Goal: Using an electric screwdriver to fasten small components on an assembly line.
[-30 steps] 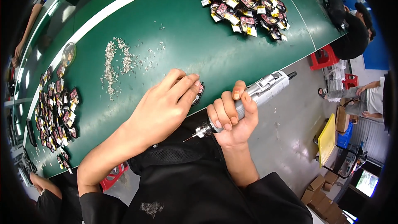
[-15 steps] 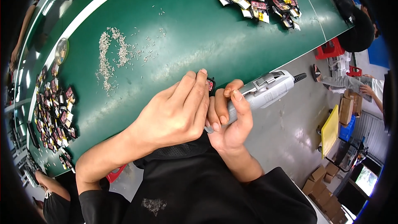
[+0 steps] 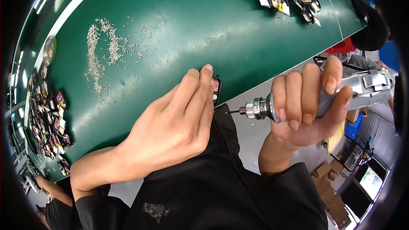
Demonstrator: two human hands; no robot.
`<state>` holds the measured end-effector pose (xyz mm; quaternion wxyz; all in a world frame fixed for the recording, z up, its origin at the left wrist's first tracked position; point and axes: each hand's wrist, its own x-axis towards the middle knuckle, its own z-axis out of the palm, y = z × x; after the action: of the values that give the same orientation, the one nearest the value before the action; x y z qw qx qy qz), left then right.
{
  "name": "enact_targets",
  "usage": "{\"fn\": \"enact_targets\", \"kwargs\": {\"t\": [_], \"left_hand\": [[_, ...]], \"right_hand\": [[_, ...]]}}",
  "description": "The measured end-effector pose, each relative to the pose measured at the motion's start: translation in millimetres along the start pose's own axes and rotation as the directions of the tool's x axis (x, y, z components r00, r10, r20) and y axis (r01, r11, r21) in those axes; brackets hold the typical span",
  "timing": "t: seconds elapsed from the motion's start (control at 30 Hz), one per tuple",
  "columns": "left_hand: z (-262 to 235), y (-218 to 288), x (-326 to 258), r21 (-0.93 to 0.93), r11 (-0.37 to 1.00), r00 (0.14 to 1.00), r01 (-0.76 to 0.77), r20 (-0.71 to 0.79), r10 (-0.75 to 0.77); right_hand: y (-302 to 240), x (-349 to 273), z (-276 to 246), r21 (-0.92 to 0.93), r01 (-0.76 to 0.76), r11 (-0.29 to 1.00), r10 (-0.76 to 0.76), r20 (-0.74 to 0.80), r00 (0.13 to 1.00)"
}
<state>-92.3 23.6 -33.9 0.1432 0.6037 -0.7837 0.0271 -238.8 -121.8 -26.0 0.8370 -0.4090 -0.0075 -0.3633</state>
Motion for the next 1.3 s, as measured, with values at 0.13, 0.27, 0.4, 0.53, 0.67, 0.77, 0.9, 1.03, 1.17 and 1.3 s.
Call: {"fn": "enact_targets", "kwargs": {"t": [0.13, 0.27, 0.4, 0.53, 0.67, 0.77, 0.9, 1.03, 1.17, 1.3], "left_hand": [[1.3, 2.7, -3.0, 0.105, 0.994, 0.999, -0.038, 0.025, 0.036], [4.8, 0.8, -2.5, 0.12, 0.991, 0.999, -0.053, 0.001, 0.054], [4.9, 1.6, -1.0, 0.109, 0.993, 0.999, -0.045, 0.002, 0.045], [6.0, 0.9, -2.3, 0.123, 0.991, 0.999, -0.043, -0.02, 0.046], [-0.8, 2.1, -0.5, 0.031, 0.999, 0.997, -0.023, 0.077, 0.021], [4.6, -0.9, -4.6, 0.067, 0.997, 0.999, -0.039, -0.015, 0.04], [1.3, -2.4, -3.0, 0.128, 0.99, 0.998, -0.065, 0.002, 0.065], [-1.6, -3.5, -7.7, 0.105, 0.994, 0.999, -0.043, 0.0, 0.043], [-10.4, 3.0, -13.9, 0.142, 0.99, 1.0, -0.006, 0.014, 0.004], [-13.1, 10.4, -37.9, 0.099, 0.992, 0.993, 0.079, -0.095, -0.07]], "right_hand": [[3.5, 20.0, -3.5, -0.078, 0.003, 0.997, 0.005, 0.101, 0.995], [13.1, 25.8, -11.5, -0.088, 0.013, 0.996, -0.003, 0.115, 0.993], [16.0, 27.6, -16.7, -0.105, -0.002, 0.994, 0.015, 0.124, 0.992], [16.7, 27.8, -13.1, -0.118, -0.021, 0.993, 0.036, 0.128, 0.991], [20.3, 28.2, -10.2, -0.121, -0.041, 0.992, 0.06, 0.159, 0.985], [19.4, 32.8, -3.1, -0.223, -0.052, 0.973, 0.107, 0.24, 0.965], [21.3, 38.9, 6.5, -0.368, -0.031, 0.929, 0.127, 0.241, 0.962], [23.8, 39.2, 12.6, -0.349, -0.06, 0.935, 0.126, 0.169, 0.978], [30.7, 44.1, 16.4, -0.174, -0.068, 0.982, 0.115, 0.28, 0.953], [22.5, 40.8, 13.0, 0.04, -0.011, 0.999, 0.0, 0.273, 0.962]]}}
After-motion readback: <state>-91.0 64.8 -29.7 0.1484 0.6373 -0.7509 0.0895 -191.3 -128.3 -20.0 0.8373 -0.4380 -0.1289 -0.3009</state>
